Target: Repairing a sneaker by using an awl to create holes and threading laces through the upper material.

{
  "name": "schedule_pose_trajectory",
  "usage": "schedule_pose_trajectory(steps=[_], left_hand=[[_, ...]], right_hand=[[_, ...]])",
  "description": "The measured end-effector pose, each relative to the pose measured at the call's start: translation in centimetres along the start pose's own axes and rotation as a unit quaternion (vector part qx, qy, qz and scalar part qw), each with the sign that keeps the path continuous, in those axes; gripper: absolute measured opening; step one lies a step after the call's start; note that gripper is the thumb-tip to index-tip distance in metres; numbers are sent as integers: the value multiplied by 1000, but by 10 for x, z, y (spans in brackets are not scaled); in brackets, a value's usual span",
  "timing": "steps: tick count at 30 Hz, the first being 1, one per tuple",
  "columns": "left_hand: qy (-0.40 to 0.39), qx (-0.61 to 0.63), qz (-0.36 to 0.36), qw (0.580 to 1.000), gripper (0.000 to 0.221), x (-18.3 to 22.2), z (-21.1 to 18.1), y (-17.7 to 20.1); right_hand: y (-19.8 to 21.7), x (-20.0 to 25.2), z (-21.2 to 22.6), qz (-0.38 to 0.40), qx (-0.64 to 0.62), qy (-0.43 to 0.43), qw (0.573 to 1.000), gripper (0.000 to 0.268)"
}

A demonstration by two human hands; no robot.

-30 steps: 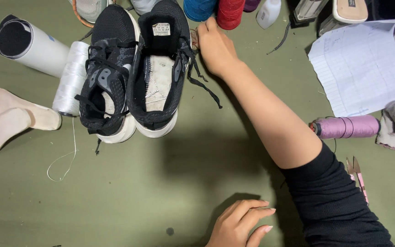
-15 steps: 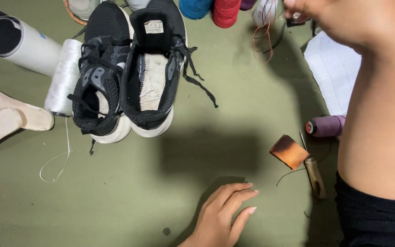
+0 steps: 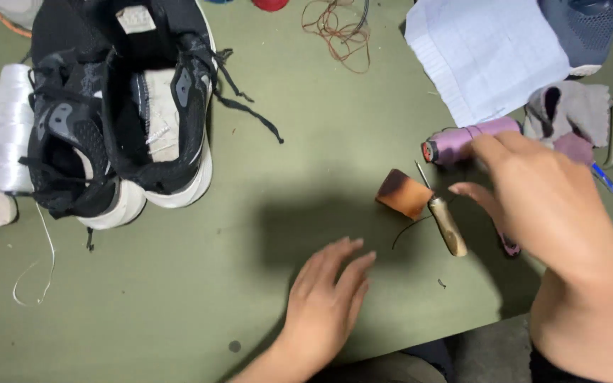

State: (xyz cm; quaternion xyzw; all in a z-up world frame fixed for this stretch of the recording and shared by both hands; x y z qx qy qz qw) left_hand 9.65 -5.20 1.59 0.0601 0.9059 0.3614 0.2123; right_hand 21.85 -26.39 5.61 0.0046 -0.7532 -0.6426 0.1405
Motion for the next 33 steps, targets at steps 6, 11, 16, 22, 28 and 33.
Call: schedule_pose_trajectory(steps=[6,11,16,22,28,33], left_hand=[[-200,-132,-109,965,15,-93,-8,-61],[-168,-141,-114,969,10,-107,32,-74],[142,105,-65,982,60,-109,96,5],[301,199,-77,929,93,-81,100,33],[260,272,-71,924,70,-69,109,27],[397,556,-183,707,54,-45,135,11]], right_hand=[[-89,59,2,124,-213,-213,946,52],[-124,82,-16,8,-328,-207,922,21],[-104,90,-7,49,-381,-240,891,21],[-62,70,45,-66,-463,-129,874,33],[-36,57,80,-187,-523,-40,831,35],[-42,51,88,-155,-510,-47,845,35]])
Point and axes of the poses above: each hand's wrist, its own x-axis away from the middle knuckle, its own y-axis out of the back of the hand, z = x × y, the point moved 8 cm from there along -x, towards the middle knuckle, and after that the axes turned 5 degrees about -z, right-handed, at the moved point
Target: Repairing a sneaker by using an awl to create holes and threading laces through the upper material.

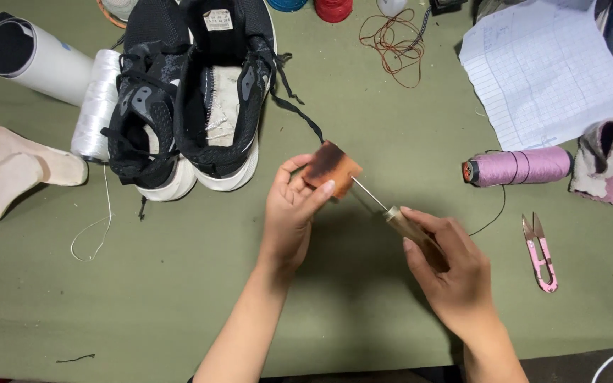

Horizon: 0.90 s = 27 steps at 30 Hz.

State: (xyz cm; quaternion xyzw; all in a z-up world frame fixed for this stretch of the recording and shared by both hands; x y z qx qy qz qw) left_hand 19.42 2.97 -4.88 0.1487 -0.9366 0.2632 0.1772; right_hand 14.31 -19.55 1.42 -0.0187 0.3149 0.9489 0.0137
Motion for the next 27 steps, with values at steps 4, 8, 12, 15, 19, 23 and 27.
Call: schedule_pose_trajectory(steps=[4,8,12,15,19,23,27], left_hand=[[-8,-14,-37,999,40,8,-8,0],[-54,-89,-105,989,28,18,-22,2],[-62,-145,-126,979,22,26,-30,1],[-67,-160,-142,975,22,29,-29,3],[-97,-168,-124,973,25,32,-31,0],[-169,-211,-104,957,20,37,-38,-5],[-233,-302,-110,918,20,39,-41,-7]], right_hand=[[0,6,8,-23,-18,24,999,32],[4,11,32,-87,-20,136,987,27],[-1,11,45,-127,10,182,975,30],[-7,13,40,-156,77,182,968,31],[-13,13,37,-158,97,174,967,34],[-17,13,40,-156,110,181,965,34],[-23,12,38,-147,102,147,973,37]])
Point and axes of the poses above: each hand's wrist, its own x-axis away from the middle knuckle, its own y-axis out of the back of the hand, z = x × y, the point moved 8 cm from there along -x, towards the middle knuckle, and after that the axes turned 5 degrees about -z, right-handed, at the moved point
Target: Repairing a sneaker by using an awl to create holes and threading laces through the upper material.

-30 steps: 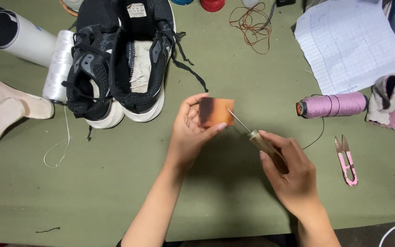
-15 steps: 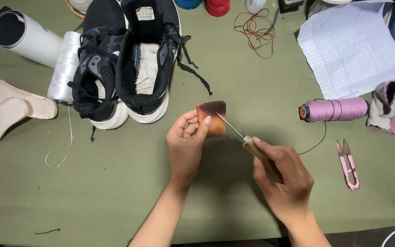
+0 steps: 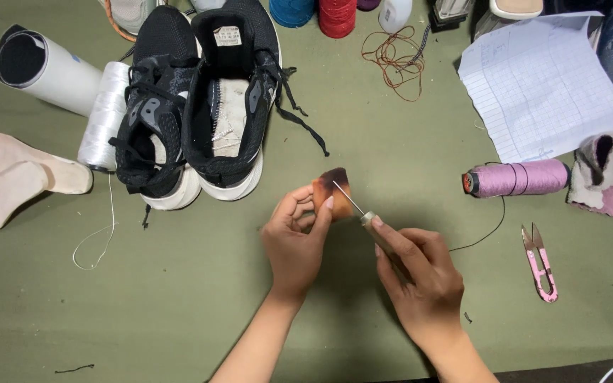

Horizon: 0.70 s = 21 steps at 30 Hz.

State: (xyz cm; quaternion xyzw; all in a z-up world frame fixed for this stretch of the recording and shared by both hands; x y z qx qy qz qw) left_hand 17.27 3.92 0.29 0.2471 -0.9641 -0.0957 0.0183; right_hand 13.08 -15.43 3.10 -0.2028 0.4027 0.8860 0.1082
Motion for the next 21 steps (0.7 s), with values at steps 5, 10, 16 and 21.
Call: schedule_pose_trajectory(steps=[5,10,16,21], left_hand=[[156,55,9,986,27,-35,52,-23],[178,135,115,968,100,-55,52,-55],[-179,-90,162,966,46,10,-29,-29],[-191,-130,208,950,28,50,-23,8]], right_hand=[[8,-9,-19,5,10,-21,1000,31],[13,-30,-53,-7,49,-46,998,32],[-21,-42,-81,28,37,-12,999,48],[-33,-42,-54,65,81,6,995,42]])
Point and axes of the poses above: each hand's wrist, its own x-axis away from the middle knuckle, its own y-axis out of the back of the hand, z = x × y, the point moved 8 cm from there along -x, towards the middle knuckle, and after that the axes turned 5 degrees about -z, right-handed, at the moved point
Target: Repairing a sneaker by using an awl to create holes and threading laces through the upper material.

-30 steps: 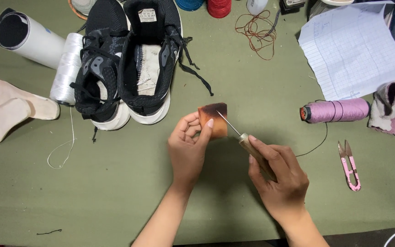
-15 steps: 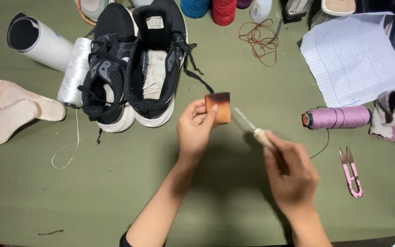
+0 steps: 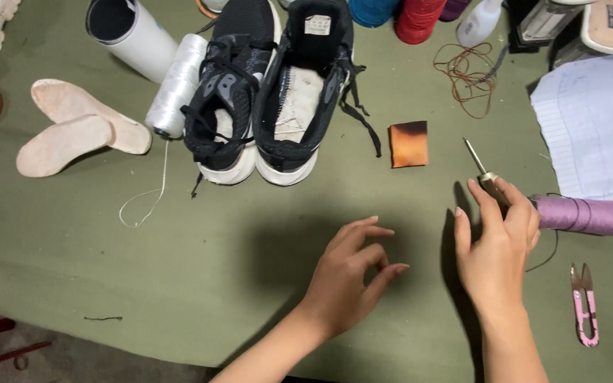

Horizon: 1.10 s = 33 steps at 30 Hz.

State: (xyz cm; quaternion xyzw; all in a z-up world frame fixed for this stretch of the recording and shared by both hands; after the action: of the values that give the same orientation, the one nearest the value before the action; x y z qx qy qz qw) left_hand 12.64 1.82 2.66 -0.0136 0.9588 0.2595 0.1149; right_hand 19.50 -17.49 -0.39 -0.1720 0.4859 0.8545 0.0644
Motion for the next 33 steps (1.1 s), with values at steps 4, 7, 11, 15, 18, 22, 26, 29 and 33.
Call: schedule_pose_trajectory(steps=[4,7,11,15,18,22,26,29,33], left_hand=[[1,-15,-27,1000,24,21,11,26],[-5,-59,-53,997,17,25,16,63],[-1,-104,-139,985,19,11,14,136],[-23,-196,-229,953,11,-6,16,195],[-15,-196,-268,943,8,-28,23,228],[-39,-252,-303,918,5,-73,86,267],[0,-293,-373,880,13,-121,168,313],[-12,-289,-382,877,14,-144,166,311],[-124,-263,-297,909,3,-167,95,247]], right_hand=[[-7,3,15,21,-20,29,999,41],[-12,11,25,38,-24,56,997,42],[-20,28,21,63,-27,34,997,41],[-20,42,21,78,-31,15,996,41],[-17,50,18,75,-23,24,997,42],[-14,58,13,76,-12,10,997,41],[-12,69,7,79,-4,-5,997,42],[-9,74,2,80,-2,-21,997,42],[-12,72,-4,83,-8,-45,996,40]])
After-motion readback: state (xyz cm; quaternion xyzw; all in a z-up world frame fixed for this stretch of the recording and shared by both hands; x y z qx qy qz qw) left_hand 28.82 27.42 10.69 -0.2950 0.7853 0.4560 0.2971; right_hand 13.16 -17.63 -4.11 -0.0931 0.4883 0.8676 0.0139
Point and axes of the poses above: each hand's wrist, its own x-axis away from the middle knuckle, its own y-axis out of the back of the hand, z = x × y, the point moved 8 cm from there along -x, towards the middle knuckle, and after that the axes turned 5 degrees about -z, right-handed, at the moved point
